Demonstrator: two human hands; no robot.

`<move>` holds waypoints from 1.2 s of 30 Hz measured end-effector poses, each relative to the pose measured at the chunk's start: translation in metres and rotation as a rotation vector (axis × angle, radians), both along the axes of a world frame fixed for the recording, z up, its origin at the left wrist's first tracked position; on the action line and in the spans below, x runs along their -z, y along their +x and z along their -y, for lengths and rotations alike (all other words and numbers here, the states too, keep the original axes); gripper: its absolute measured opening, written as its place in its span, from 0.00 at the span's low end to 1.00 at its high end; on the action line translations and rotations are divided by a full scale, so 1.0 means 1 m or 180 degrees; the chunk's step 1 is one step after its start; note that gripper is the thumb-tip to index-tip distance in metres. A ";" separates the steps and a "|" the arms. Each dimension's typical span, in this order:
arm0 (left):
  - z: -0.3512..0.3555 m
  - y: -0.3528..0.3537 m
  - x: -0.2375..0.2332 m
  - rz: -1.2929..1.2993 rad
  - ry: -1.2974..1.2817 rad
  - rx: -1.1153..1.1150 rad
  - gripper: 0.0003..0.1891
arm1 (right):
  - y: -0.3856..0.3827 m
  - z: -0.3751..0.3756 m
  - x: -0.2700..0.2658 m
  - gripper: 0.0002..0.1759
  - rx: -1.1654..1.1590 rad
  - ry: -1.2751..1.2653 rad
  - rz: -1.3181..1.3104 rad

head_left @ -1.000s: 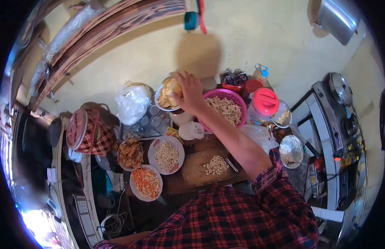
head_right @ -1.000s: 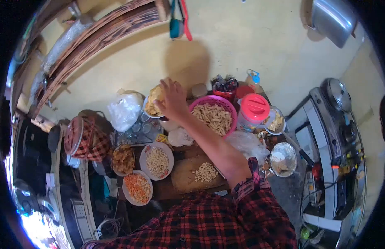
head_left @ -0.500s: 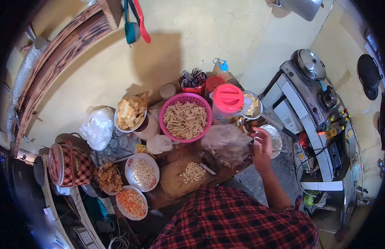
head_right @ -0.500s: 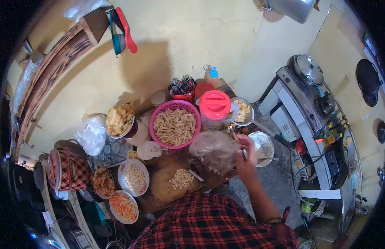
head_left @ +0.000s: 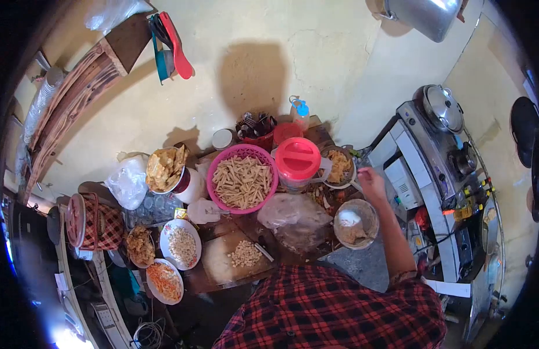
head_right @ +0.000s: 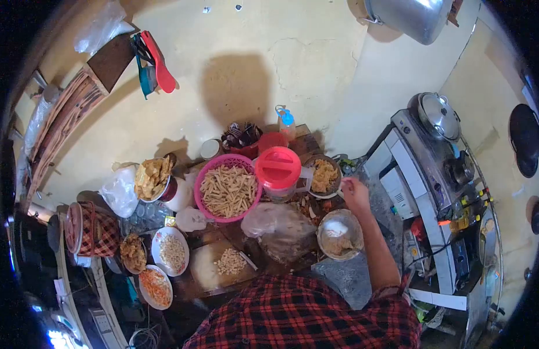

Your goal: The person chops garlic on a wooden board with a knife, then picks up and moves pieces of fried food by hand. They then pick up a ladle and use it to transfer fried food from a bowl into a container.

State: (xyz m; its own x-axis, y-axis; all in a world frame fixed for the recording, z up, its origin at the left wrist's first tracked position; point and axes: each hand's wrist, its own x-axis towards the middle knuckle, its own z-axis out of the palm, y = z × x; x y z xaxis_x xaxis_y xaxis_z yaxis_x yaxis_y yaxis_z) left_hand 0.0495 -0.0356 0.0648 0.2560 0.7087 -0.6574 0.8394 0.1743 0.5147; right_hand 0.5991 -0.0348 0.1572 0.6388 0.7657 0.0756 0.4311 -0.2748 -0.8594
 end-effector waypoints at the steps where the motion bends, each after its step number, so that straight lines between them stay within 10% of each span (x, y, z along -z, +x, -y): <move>1: 0.004 0.005 0.001 -0.0017 0.0001 -0.0033 0.15 | 0.015 -0.011 0.019 0.11 -0.0021 0.0004 0.0000; 12: 0.044 0.029 0.006 -0.0234 -0.0059 -0.0381 0.15 | 0.056 -0.087 0.058 0.12 -0.0991 -0.1177 0.2388; 36: 0.061 0.018 0.025 -0.0494 -0.0160 -0.0414 0.15 | 0.034 -0.106 0.021 0.26 -0.1604 -0.1994 0.2778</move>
